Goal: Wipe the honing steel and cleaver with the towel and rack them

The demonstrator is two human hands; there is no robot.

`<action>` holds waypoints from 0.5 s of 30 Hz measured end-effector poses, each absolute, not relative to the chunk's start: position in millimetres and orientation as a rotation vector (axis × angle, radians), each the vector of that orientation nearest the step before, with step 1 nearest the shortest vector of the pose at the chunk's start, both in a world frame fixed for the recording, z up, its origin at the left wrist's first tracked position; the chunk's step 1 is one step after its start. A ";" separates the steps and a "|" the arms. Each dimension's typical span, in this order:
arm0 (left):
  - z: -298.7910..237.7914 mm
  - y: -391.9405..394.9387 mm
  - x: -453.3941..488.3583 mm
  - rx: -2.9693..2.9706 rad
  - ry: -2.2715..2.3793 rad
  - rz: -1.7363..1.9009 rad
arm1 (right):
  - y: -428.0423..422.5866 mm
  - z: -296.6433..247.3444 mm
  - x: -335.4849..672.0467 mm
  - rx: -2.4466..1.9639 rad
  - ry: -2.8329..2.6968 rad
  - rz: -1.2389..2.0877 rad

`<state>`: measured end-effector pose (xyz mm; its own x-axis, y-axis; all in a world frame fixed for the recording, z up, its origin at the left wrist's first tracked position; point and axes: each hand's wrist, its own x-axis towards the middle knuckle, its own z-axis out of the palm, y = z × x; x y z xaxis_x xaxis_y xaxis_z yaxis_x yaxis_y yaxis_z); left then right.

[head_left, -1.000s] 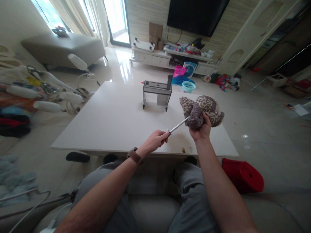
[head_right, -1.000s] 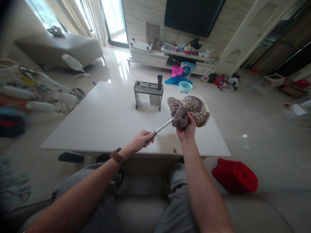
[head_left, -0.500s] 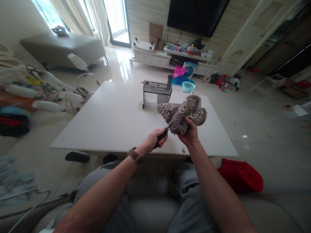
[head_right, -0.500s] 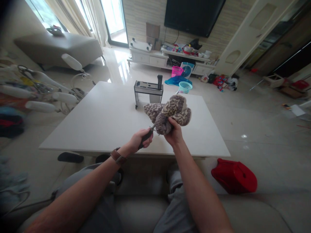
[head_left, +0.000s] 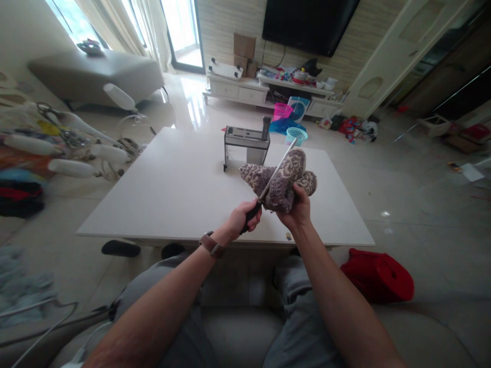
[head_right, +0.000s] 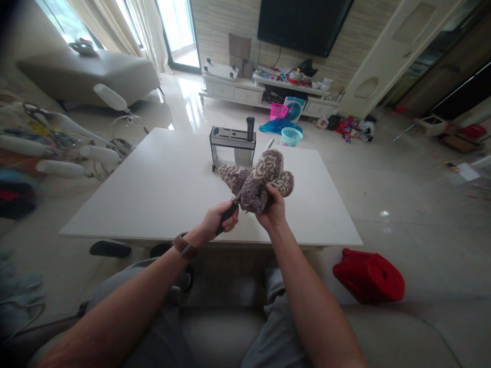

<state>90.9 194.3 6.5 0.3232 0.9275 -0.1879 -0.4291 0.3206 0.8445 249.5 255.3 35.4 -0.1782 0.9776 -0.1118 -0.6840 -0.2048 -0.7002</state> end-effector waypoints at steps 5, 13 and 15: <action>6.4 193.7 91.5 0.831 0.773 1.049 | 253.0 45.9 251.1 -0.607 -0.567 1.710; 10.6 194.1 93.5 0.706 0.714 1.073 | 251.3 39.7 255.9 -0.597 -0.611 1.692; 10.6 194.2 93.2 0.662 0.711 1.037 | 250.8 37.4 253.5 -0.642 -0.601 1.708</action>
